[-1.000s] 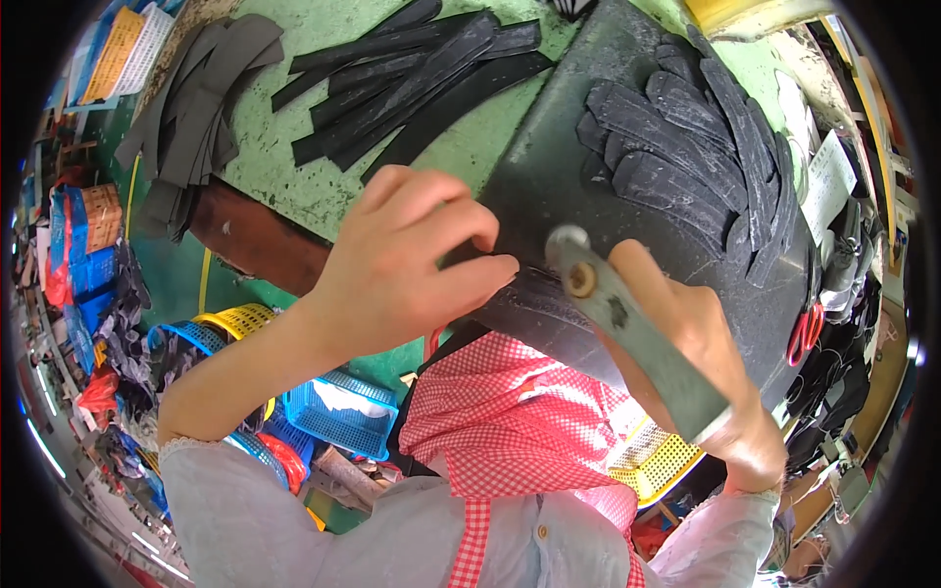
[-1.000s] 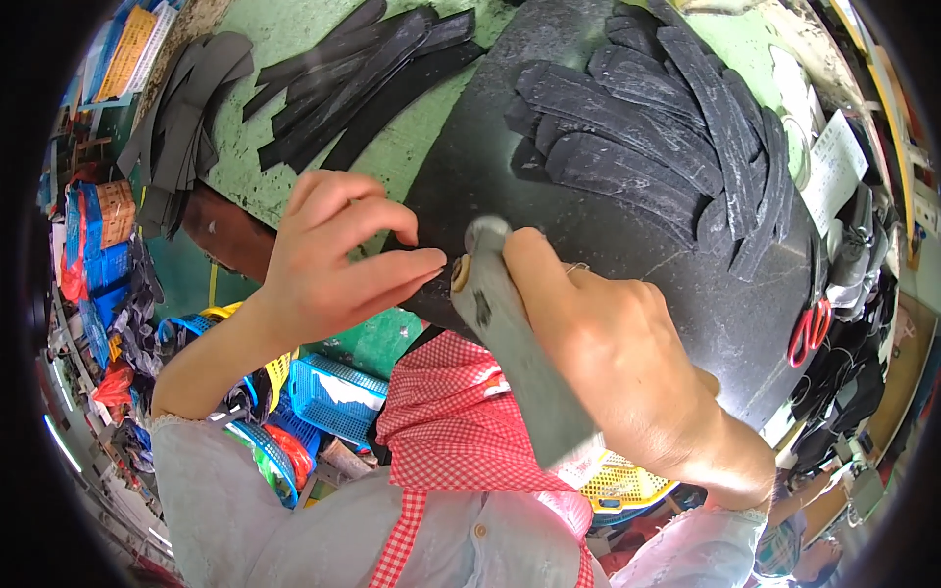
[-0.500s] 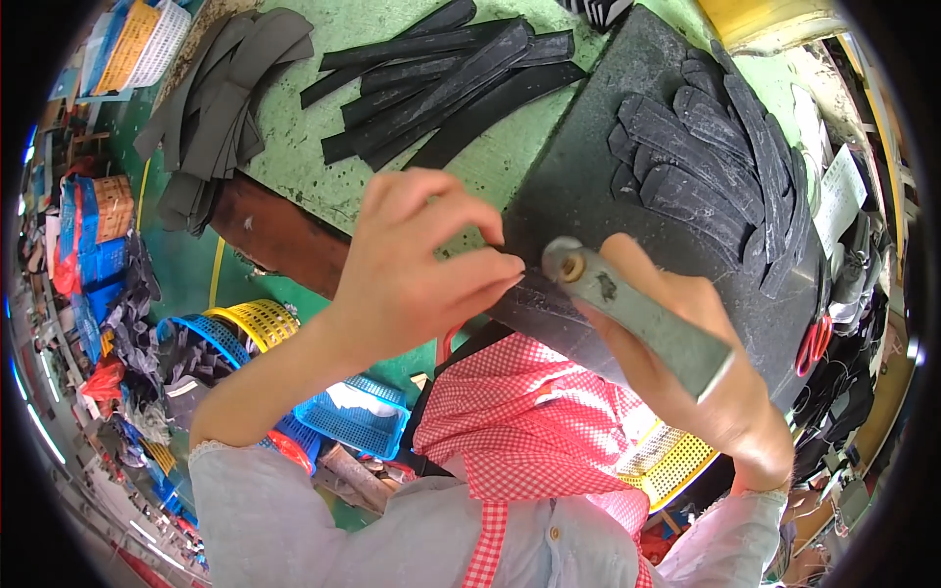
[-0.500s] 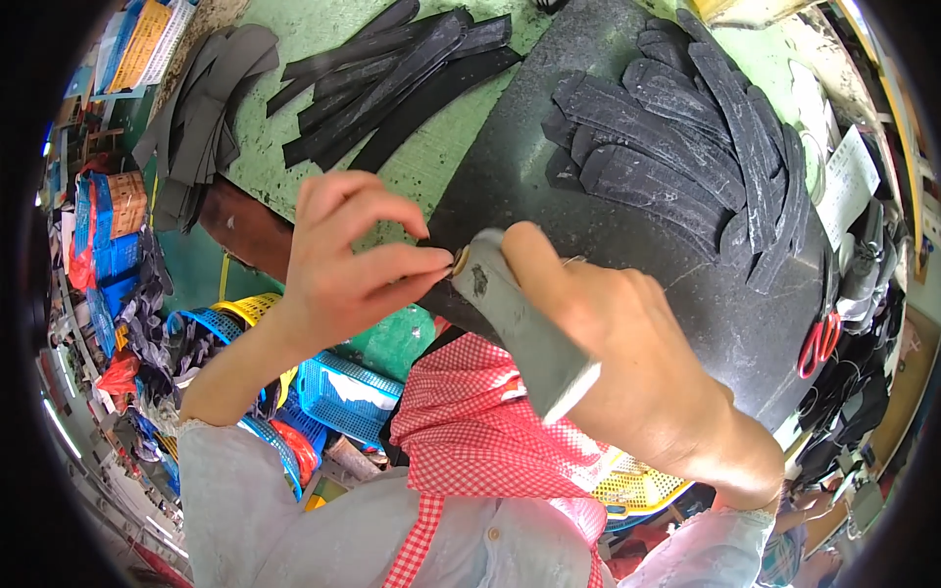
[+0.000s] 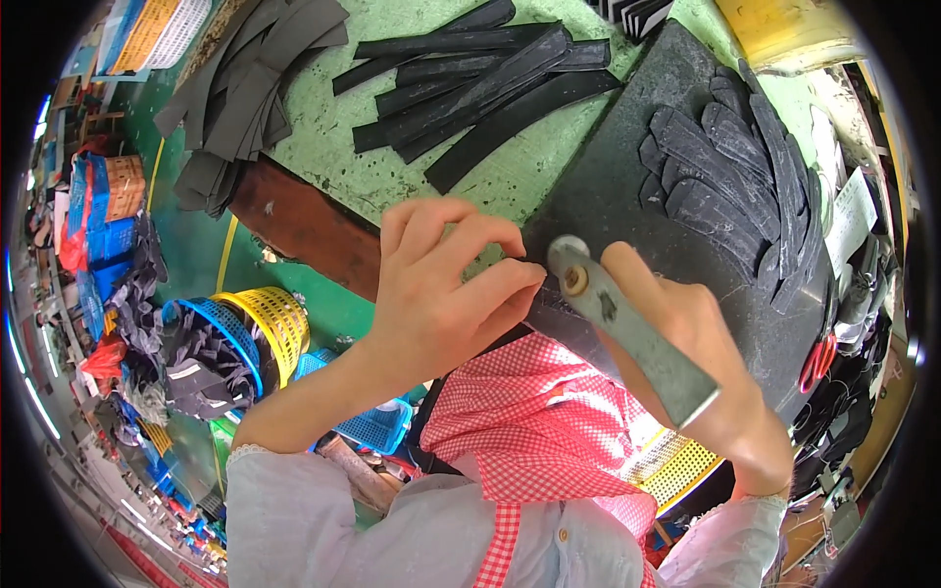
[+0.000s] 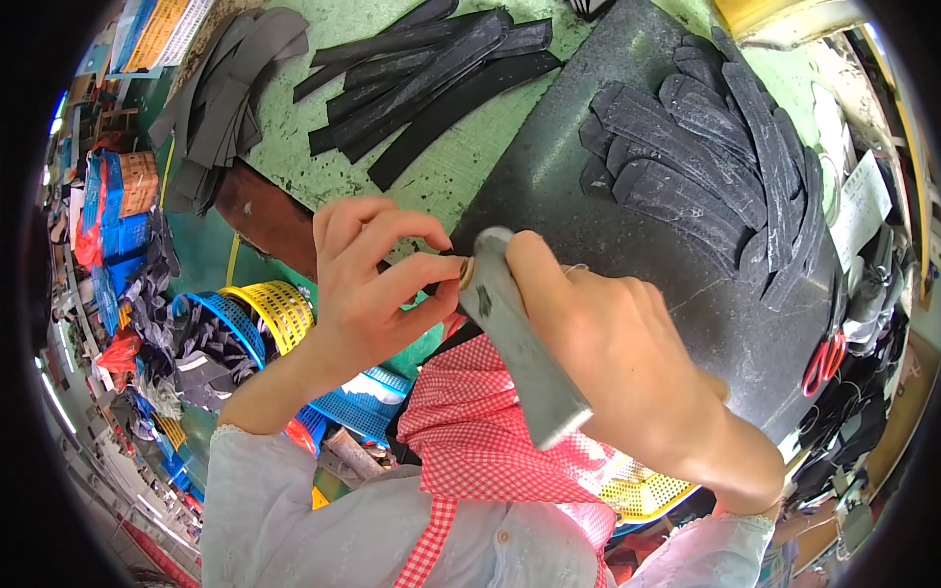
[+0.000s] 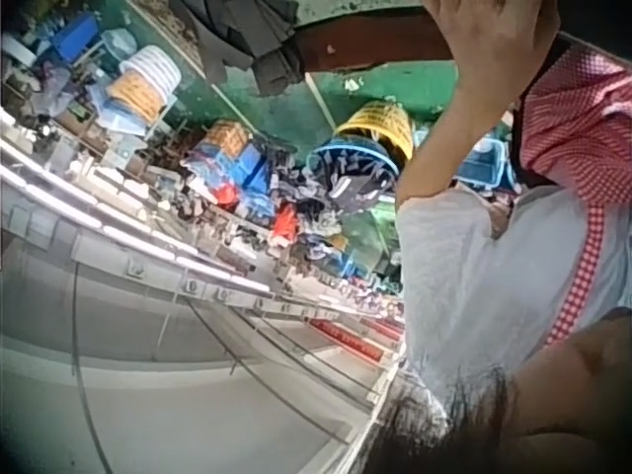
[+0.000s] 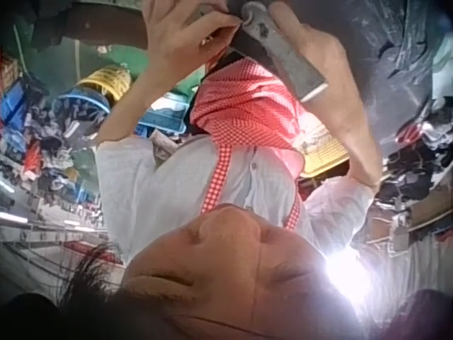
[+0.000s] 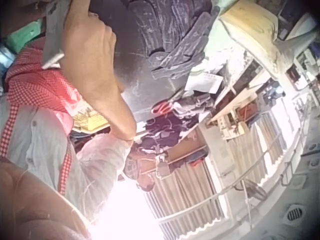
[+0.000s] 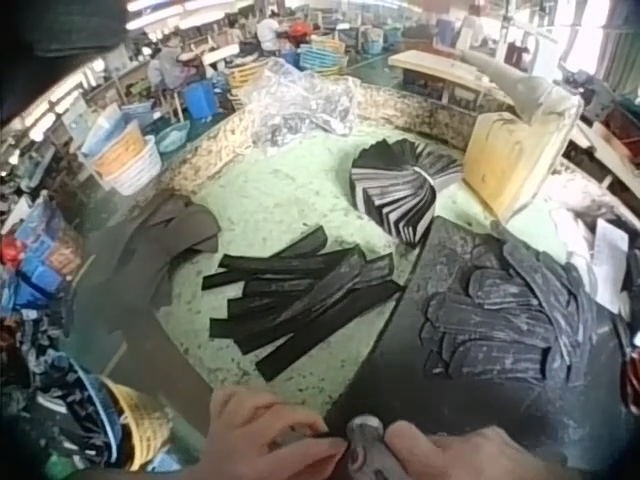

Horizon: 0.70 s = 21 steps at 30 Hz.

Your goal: Hammering material strips onto a base component as part of the shoe manufacturing process.

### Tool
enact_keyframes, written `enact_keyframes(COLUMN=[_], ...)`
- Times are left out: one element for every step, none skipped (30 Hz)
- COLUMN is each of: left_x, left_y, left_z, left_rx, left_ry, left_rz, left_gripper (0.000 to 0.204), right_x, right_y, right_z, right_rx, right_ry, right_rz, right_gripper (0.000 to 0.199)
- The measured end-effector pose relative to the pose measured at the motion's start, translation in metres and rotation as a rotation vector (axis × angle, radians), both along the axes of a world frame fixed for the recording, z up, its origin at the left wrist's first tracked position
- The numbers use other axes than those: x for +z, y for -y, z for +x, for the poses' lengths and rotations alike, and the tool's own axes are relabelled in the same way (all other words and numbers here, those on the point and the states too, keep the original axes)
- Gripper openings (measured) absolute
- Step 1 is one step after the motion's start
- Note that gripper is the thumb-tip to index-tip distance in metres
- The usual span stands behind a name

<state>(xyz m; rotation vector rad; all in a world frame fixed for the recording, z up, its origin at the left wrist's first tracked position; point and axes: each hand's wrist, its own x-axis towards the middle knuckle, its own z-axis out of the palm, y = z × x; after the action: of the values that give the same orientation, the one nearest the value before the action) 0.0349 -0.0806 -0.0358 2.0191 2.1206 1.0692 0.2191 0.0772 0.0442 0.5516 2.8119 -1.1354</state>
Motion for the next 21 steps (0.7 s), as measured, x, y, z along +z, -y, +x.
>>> enact_keyframes(left_x=[0.001,0.002,0.003,0.004,0.006,0.007,0.008,0.009,0.012,0.008,0.000,-0.006,0.000,0.000,-0.001,-0.004,-0.003,-0.001,-0.003,-0.001,0.001], left_y=[0.003,0.004,0.003,0.001,0.000,0.001,0.002,0.001,-0.001,-0.001,-0.004,-0.008,-0.018,-0.030,-0.040,-0.050,-0.055,-0.058,-0.060,-0.062,-0.064], left_z=[0.001,0.001,0.001,0.001,0.002,0.002,0.001,0.000,0.001,0.000,-0.001,-0.002,-0.003,-0.002,0.000,0.003,0.008,0.012,0.011,0.009,0.006], left_rx=[0.011,0.021,0.026,0.019,0.010,0.005,0.050,0.092,0.145,0.148,0.084,0.018,-0.029,-0.087,-0.144,-0.280,-0.341,-0.400,-0.409,-0.374,-0.339], left_ry=[-0.023,-0.045,-0.054,-0.059,-0.063,-0.061,-0.056,-0.050,-0.023,-0.022,0.029,0.082,0.137,0.142,0.145,0.148,0.136,0.121,0.080,0.094,0.105], left_rz=[-0.006,-0.012,-0.016,-0.015,-0.014,-0.014,-0.028,-0.041,-0.093,-0.094,-0.058,-0.021,-0.038,-0.017,0.005,0.013,0.014,0.014,0.024,-0.003,-0.031], left_gripper=[0.029,0.029,0.029,0.030,0.031,0.031,0.032,0.033,0.032,0.032,0.029,0.026,0.019,0.018,0.017,0.018,0.019,0.021,0.024,0.024,0.025], right_x=[-0.002,-0.003,-0.004,0.002,0.007,0.005,0.005,0.005,0.005,0.001,0.006,0.011,0.015,0.019,0.024,0.030,0.030,0.028,0.024,0.019,0.015], right_y=[0.001,0.001,-0.004,-0.001,0.004,0.009,0.007,0.004,0.001,-0.002,-0.003,-0.004,-0.005,-0.006,-0.005,-0.004,-0.001,0.002,0.003,0.005,0.006], right_z=[-0.003,-0.006,-0.005,-0.004,-0.003,-0.004,-0.004,-0.004,-0.004,0.001,0.003,0.007,0.017,0.024,0.030,0.035,0.042,0.047,0.053,0.059,0.064], right_rx=[0.013,0.025,0.028,0.012,-0.005,0.025,0.019,0.024,0.027,0.017,-0.042,-0.102,-0.148,-0.162,-0.175,-0.129,-0.128,-0.126,-0.149,-0.146,-0.143], right_ry=[-0.019,-0.037,-0.043,-0.021,0.002,0.094,0.093,0.087,0.083,0.062,0.037,0.014,0.018,0.042,0.065,0.084,0.125,0.163,0.175,0.192,0.208], right_rz=[0.001,0.002,0.003,0.006,0.010,-0.008,-0.004,-0.016,-0.028,-0.066,-0.090,-0.113,-0.153,-0.167,-0.182,-0.164,-0.164,-0.166,-0.161,-0.182,-0.204], right_gripper=[0.033,0.032,0.031,0.030,0.029,0.028,0.028,0.028,0.028,0.031,0.024,0.021,0.019,0.018,0.017,0.018,0.018,0.019,0.019,0.024,0.030])
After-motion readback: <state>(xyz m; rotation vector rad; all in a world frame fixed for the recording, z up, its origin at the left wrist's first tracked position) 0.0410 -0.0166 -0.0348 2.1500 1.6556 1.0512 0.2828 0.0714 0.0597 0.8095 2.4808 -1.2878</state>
